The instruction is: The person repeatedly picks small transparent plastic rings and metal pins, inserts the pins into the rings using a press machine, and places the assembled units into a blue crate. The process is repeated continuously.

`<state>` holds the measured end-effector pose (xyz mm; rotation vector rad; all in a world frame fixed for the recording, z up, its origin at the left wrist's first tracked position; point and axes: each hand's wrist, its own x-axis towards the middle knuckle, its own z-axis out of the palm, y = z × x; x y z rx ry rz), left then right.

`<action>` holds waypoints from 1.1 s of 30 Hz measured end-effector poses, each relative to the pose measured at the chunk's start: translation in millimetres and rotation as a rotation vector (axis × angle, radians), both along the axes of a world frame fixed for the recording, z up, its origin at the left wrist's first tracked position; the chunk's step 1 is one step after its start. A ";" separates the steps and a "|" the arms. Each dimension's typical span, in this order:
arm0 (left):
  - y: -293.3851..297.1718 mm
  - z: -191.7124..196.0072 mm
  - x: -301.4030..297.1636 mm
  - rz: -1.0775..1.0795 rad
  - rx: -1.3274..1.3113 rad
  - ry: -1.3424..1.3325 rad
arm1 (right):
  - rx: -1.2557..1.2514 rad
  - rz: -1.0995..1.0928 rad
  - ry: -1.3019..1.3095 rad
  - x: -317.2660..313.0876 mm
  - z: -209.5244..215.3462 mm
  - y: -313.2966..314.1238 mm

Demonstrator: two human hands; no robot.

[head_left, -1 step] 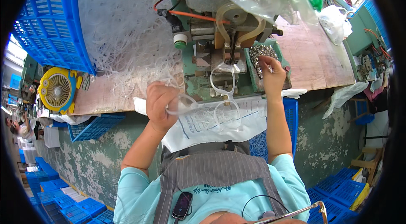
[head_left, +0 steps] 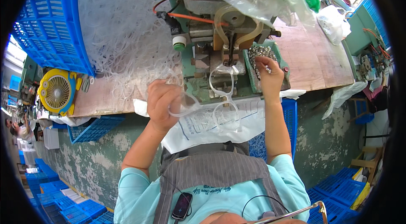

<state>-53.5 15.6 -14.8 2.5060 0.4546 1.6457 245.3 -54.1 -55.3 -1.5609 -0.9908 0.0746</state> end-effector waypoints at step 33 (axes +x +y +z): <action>-4.5 10.1 65.8 -0.529 -0.046 0.195 | -0.321 -0.296 -0.125 58.0 -11.1 -3.4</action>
